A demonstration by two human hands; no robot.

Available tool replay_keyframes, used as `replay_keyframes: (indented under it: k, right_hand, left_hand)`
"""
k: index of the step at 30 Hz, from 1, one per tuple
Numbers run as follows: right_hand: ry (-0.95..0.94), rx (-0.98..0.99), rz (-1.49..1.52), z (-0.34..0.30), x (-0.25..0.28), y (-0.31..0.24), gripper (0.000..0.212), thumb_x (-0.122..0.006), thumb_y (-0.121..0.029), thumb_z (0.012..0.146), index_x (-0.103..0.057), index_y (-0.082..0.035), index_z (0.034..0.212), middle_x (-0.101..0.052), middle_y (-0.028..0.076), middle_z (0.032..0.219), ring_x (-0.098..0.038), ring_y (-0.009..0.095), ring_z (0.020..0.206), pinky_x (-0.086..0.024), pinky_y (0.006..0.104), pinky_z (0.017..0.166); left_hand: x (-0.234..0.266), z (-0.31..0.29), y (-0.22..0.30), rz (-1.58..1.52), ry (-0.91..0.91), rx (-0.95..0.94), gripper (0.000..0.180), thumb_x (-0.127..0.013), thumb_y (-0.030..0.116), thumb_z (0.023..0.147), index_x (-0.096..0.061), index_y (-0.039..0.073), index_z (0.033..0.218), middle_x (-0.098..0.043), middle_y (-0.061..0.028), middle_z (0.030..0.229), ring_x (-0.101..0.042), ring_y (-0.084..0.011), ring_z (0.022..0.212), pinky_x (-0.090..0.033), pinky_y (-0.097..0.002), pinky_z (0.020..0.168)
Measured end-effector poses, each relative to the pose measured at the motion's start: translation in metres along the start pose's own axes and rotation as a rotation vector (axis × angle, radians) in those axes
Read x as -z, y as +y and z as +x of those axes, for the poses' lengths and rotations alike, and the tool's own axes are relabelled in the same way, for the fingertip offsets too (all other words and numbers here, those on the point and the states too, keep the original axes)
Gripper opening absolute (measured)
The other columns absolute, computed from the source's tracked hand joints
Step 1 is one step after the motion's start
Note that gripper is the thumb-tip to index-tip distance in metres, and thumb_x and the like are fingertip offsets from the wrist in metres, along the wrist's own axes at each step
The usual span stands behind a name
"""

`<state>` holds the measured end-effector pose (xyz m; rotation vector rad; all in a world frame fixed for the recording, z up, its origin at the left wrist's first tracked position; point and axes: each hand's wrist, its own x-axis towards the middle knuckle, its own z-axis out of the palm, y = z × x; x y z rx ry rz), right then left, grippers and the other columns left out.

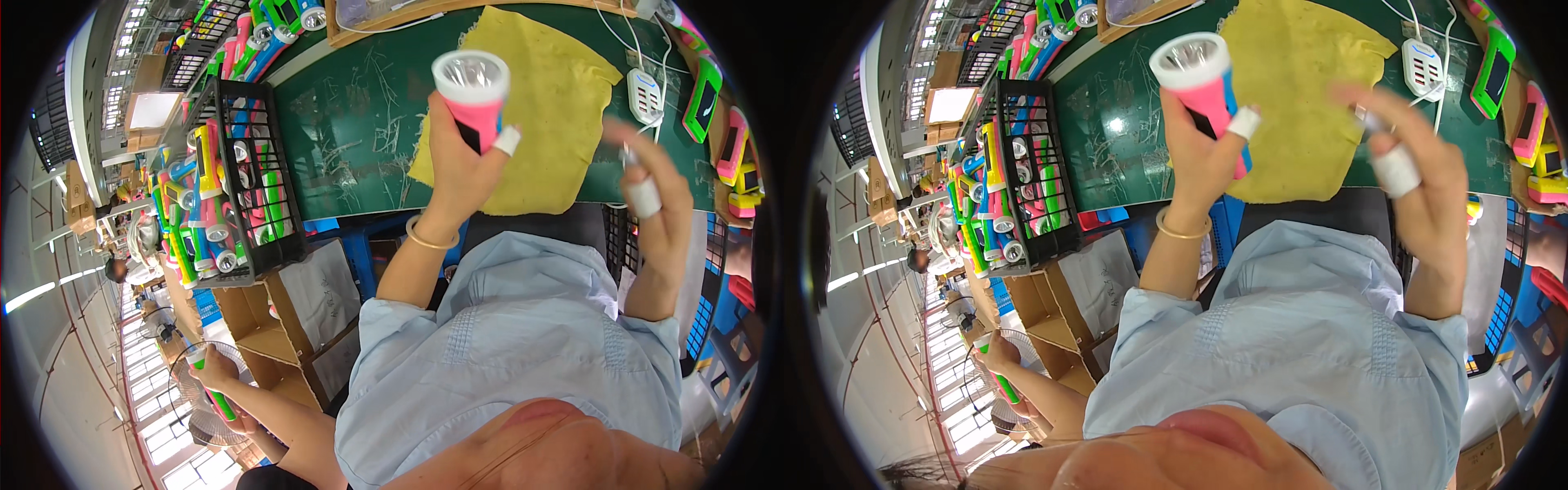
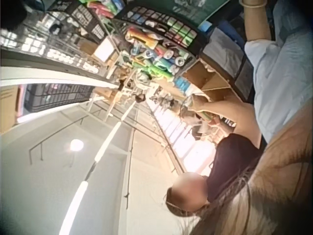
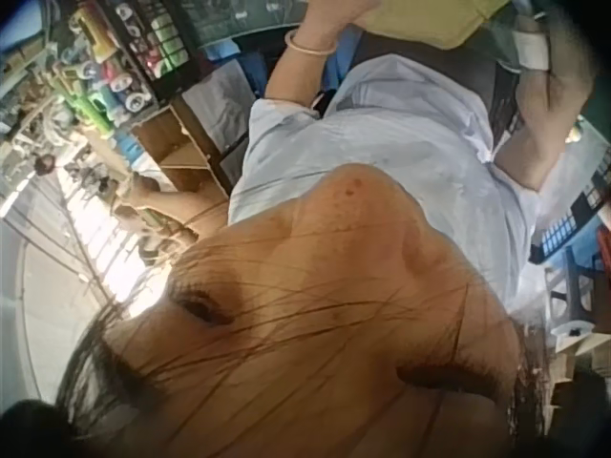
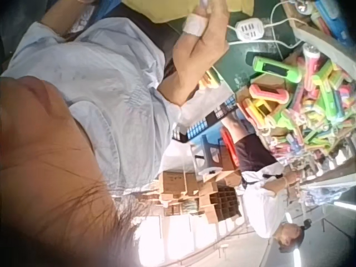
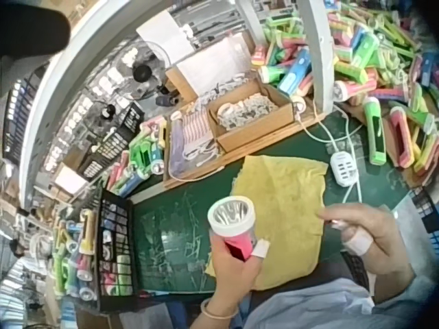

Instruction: Testing the functionality and light output of various plastic flashlights on an assembly line by plugging them in or switching them on.

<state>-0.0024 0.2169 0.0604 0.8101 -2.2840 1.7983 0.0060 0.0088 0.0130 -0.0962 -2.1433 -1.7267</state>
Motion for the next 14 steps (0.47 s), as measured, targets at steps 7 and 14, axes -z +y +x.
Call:
replay_keyframes:
  k: [7,14]
  right_hand:
    - [-0.115,0.15,-0.189,0.024,-0.021,0.01,0.063,-0.055,-0.052,0.077,-0.052,-0.001,0.113,-0.048,0.007,0.087,-0.043,0.015,0.075,-0.033,0.025,0.059]
    - [-0.111,0.253,-0.399,0.028,-0.037,-0.006,0.064,-0.07,-0.049,0.063,-0.053,-0.004,0.105,-0.05,0.013,0.094,-0.051,0.025,0.087,-0.043,0.0336,0.074]
  left_hand:
    - [-0.028,-0.021,0.006,-0.163,-0.125,0.084,0.05,-0.073,0.006,0.063,-0.045,0.001,0.104,-0.057,-0.0064,0.092,-0.056,-0.0116,0.083,-0.046,-0.0249,0.071]
    - [-0.044,-0.025,0.005,-0.056,0.048,-0.108,0.063,-0.072,0.045,0.069,-0.045,0.004,0.109,-0.057,-0.0083,0.098,-0.057,-0.0156,0.087,-0.046,-0.0266,0.075]
